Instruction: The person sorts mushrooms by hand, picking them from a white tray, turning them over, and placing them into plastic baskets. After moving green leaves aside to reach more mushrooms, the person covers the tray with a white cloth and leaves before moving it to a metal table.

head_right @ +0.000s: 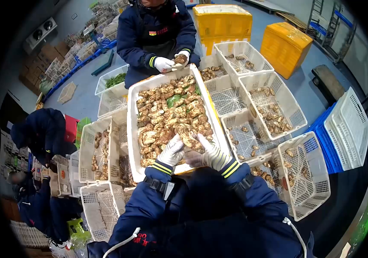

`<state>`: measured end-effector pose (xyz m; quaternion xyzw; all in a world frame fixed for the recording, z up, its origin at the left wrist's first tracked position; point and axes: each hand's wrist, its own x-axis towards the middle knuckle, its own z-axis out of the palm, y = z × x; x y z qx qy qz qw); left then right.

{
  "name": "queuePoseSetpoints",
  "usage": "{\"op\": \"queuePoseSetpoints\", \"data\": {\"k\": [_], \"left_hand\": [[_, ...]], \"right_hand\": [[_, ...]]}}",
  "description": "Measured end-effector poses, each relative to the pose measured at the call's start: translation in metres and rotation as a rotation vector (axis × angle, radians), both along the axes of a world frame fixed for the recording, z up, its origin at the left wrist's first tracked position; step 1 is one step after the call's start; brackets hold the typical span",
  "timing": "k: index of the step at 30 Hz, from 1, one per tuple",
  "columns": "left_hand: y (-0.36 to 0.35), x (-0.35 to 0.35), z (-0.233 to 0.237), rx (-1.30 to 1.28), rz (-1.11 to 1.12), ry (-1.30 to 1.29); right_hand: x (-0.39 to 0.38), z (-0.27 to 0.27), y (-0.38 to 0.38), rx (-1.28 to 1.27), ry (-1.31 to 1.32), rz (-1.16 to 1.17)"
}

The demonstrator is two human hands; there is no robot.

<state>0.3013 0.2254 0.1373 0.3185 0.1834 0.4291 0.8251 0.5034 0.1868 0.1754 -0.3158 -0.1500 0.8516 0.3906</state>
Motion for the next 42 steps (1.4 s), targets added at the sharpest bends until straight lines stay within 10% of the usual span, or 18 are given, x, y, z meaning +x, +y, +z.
{"op": "queuePoseSetpoints", "data": {"k": [8, 14, 16, 18, 24, 25, 26, 31, 36, 38, 42], "left_hand": [[0.017, -0.031, 0.015, 0.228, 0.020, 0.495], [0.040, -0.081, -0.045, 0.355, 0.136, 1.026], [0.034, -0.068, -0.037, 0.580, -0.037, 1.368], [0.035, -0.055, -0.043, 0.767, -0.082, 1.359], [0.054, -0.016, -0.046, 1.087, -0.252, 1.467], [0.059, -0.019, -0.038, 1.113, -0.206, 1.469], [0.066, -0.024, -0.042, 1.170, -0.109, 1.525], [0.085, -0.064, -0.041, 1.207, -0.059, 1.734], [0.096, -0.101, -0.057, 1.262, -0.038, 1.909], [0.091, -0.090, -0.044, 1.298, 0.042, 1.879], [0.077, -0.038, -0.042, 1.466, 0.088, 1.506]], "right_hand": [[0.046, -0.011, -0.023, 0.489, -0.559, -0.199], [0.165, -0.107, -0.075, 0.019, -0.596, -0.841], [0.184, -0.152, -0.100, -0.137, -0.598, -1.003], [0.244, -0.307, -0.135, -0.142, -0.609, -0.947], [0.262, -0.434, -0.196, -0.633, -0.880, -0.641], [0.255, -0.479, -0.202, -0.366, -1.683, -0.645], [0.283, -0.552, -0.212, -0.333, -1.615, -0.345], [0.239, -0.377, -0.162, -0.671, -1.629, -0.109], [0.251, -0.381, -0.139, 0.029, -1.715, -0.901], [0.216, -0.292, -0.096, 0.207, -1.253, -1.078], [0.141, -0.128, -0.020, 0.667, -1.620, -0.797]]}}
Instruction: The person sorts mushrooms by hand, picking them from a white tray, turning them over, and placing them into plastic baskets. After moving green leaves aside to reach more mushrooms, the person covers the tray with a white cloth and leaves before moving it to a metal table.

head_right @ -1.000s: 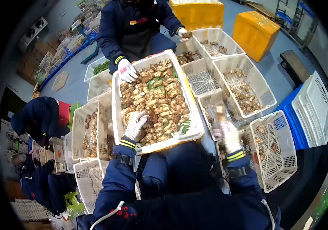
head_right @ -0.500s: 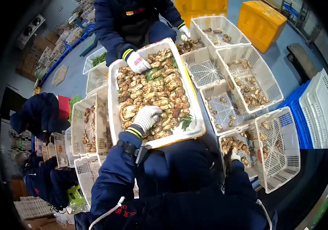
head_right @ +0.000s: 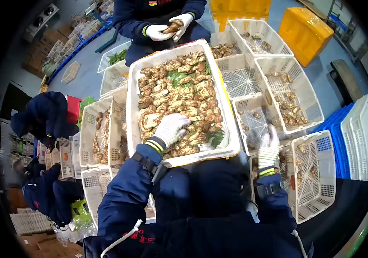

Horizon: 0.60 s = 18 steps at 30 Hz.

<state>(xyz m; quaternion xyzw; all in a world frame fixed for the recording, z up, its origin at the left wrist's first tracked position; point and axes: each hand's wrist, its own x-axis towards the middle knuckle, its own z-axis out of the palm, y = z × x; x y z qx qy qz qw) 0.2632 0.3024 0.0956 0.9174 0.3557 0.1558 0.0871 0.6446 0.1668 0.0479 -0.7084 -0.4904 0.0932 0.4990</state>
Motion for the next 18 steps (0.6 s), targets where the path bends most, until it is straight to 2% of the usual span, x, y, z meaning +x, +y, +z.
{"op": "queuePoseSetpoints", "data": {"k": [2, 4, 5, 6, 8, 9, 10, 11, 13, 14, 16, 17, 18], "left_hand": [[-0.005, 0.031, 0.014, -0.251, -0.028, 0.207], [-0.012, 0.061, 0.014, -0.321, 0.049, 0.524], [-0.009, 0.068, 0.002, -0.355, 0.032, 0.650], [-0.014, 0.074, -0.001, -0.304, 0.049, 0.671], [-0.017, 0.087, -0.004, -0.354, 0.257, 0.638], [-0.020, 0.081, -0.008, -0.203, 0.064, 0.668], [-0.021, 0.077, 0.000, -0.257, 0.091, 0.610], [-0.023, 0.073, 0.013, -0.309, 0.117, 0.552], [-0.023, 0.066, 0.017, -0.484, 0.208, 0.377], [-0.023, 0.058, 0.019, -0.553, 0.258, 0.262], [-0.031, 0.042, -0.006, -0.377, 0.264, -0.139], [-0.026, 0.040, -0.011, -0.352, 0.233, -0.078], [-0.029, 0.038, -0.016, -0.219, 0.191, -0.128]], "right_hand": [[-0.024, 0.038, 0.037, 0.168, -0.496, 0.289], [-0.054, 0.037, 0.069, 0.026, -0.354, 0.510], [-0.067, 0.042, 0.080, 0.000, -0.549, 0.572], [-0.080, 0.049, 0.089, -0.028, -0.742, 0.632], [-0.104, 0.055, 0.106, -0.082, -1.125, 0.741], [-0.114, 0.040, 0.114, -0.335, -1.284, 0.744], [-0.122, 0.041, 0.114, -0.458, -1.375, 0.716], [-0.122, 0.001, 0.119, -0.412, -1.544, 0.601], [-0.133, 0.016, 0.114, -0.507, -1.583, 0.615], [-0.128, 0.019, 0.113, -0.471, -1.461, 0.662], [-0.118, 0.043, 0.113, -0.386, -1.224, 0.748], [-0.120, 0.065, 0.110, -0.433, -1.436, 0.777], [-0.118, 0.073, 0.111, -0.404, -1.335, 0.771]]}}
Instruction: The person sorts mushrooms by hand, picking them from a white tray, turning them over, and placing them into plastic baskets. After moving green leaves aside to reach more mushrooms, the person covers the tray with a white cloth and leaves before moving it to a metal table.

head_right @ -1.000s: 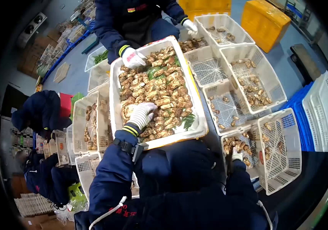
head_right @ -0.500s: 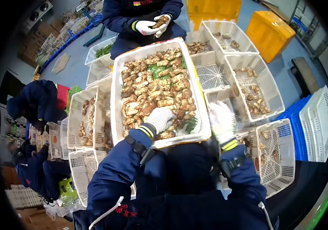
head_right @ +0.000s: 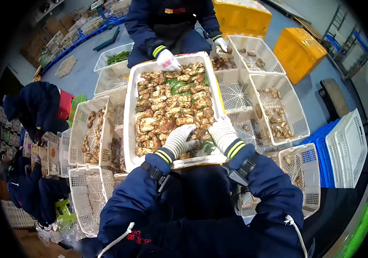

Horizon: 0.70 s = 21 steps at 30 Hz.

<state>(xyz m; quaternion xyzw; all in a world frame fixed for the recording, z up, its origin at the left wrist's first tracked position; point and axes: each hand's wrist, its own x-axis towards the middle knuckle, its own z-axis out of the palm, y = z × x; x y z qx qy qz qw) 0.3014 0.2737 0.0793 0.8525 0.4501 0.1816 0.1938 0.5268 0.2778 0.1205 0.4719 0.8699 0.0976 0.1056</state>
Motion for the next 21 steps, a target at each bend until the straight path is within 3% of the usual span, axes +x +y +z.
{"op": "queuePoseSetpoints", "data": {"k": [2, 5, 6, 8, 11, 12, 15, 18, 21], "left_hand": [[-0.007, 0.006, 0.020, 0.106, -0.056, -0.036], [-0.015, 0.015, 0.042, 0.076, -0.127, 0.006], [-0.015, 0.019, 0.057, -0.049, -0.108, 0.106], [-0.015, 0.019, 0.069, -0.181, -0.073, 0.204], [-0.018, 0.006, 0.013, -0.205, 0.019, -0.272], [-0.022, 0.002, 0.033, -0.706, -0.084, -0.558], [-0.037, -0.004, 0.044, -1.181, -0.008, -0.997], [-0.046, 0.000, 0.050, -1.399, -0.026, -1.304], [-0.042, 0.003, 0.041, -1.623, 0.055, -1.281]], "right_hand": [[0.001, 0.030, -0.007, -0.071, 0.142, -0.030], [0.005, 0.045, -0.017, -0.352, 0.580, -0.174], [0.004, 0.052, -0.020, -0.485, 0.699, -0.226], [0.007, 0.048, -0.027, -0.518, 0.930, -0.275], [0.006, 0.029, -0.026, -0.588, 1.338, -0.404], [0.001, 0.023, -0.029, -0.669, 1.572, -0.400], [-0.017, 0.026, -0.046, -0.932, 1.912, -0.413], [-0.024, 0.021, -0.055, -0.934, 1.818, -0.260], [-0.022, 0.030, -0.054, -0.933, 1.778, -0.254]]}}
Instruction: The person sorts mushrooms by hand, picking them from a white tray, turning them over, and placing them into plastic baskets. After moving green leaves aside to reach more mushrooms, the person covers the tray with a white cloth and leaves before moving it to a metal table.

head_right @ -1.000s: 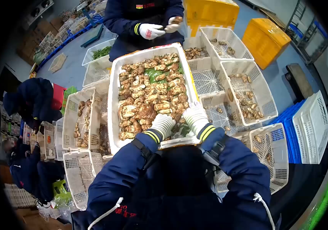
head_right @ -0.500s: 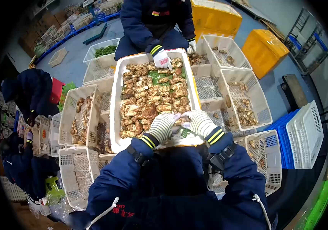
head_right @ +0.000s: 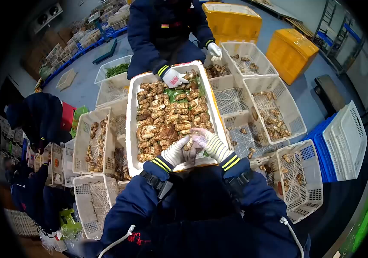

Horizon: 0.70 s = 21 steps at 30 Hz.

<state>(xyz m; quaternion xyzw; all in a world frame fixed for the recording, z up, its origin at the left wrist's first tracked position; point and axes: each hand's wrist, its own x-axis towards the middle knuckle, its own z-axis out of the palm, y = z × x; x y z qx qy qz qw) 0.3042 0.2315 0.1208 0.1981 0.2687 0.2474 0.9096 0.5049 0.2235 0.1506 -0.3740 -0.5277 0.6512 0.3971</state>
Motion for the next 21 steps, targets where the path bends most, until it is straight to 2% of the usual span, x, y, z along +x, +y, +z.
{"op": "queuePoseSetpoints", "data": {"k": [2, 3, 4, 5, 6, 9, 10, 11, 13, 15, 17, 18, 21], "left_hand": [[0.005, -0.001, 0.000, -0.050, -0.083, -0.038], [0.016, -0.008, -0.004, 0.104, -0.128, -0.007], [0.028, -0.016, -0.020, 0.047, -0.112, -0.113], [0.037, -0.017, -0.035, -0.012, -0.095, -0.221], [0.024, -0.011, 0.000, 0.180, -0.007, 0.143], [0.021, 0.000, 0.007, 0.183, -0.085, 0.108], [0.017, 0.009, 0.021, 0.234, -0.088, 0.136], [0.003, 0.017, 0.036, 0.298, -0.030, 0.196], [0.003, 0.019, 0.030, 0.333, -0.126, 0.294], [-0.001, 0.022, 0.029, 0.269, -0.095, 0.262], [-0.008, 0.022, 0.033, 0.342, -0.070, 0.288], [-0.008, 0.025, 0.030, 0.262, -0.076, 0.201], [-0.009, 0.017, 0.027, 0.336, -0.081, 0.254]], "right_hand": [[0.011, 0.003, 0.003, 0.024, -0.015, -0.057], [0.020, 0.000, 0.005, 0.079, -0.062, -0.110], [0.035, 0.007, 0.001, 0.012, 0.027, -0.093], [0.045, -0.011, 0.006, -0.060, 0.156, -0.131], [0.055, -0.012, 0.003, -0.077, 0.153, -0.142], [0.053, 0.006, -0.011, -0.073, 0.277, -0.202], [0.056, 0.001, -0.011, -0.065, 0.253, -0.142], [0.054, -0.005, -0.012, -0.033, 0.236, -0.194], [0.046, 0.000, -0.014, -0.067, 0.284, -0.198], [0.039, -0.016, -0.013, -0.050, 0.316, -0.167], [0.041, -0.028, -0.012, -0.096, 0.277, -0.102], [0.038, -0.030, -0.011, -0.055, 0.261, -0.113], [0.032, -0.032, -0.011, -0.023, 0.253, -0.095]]}}
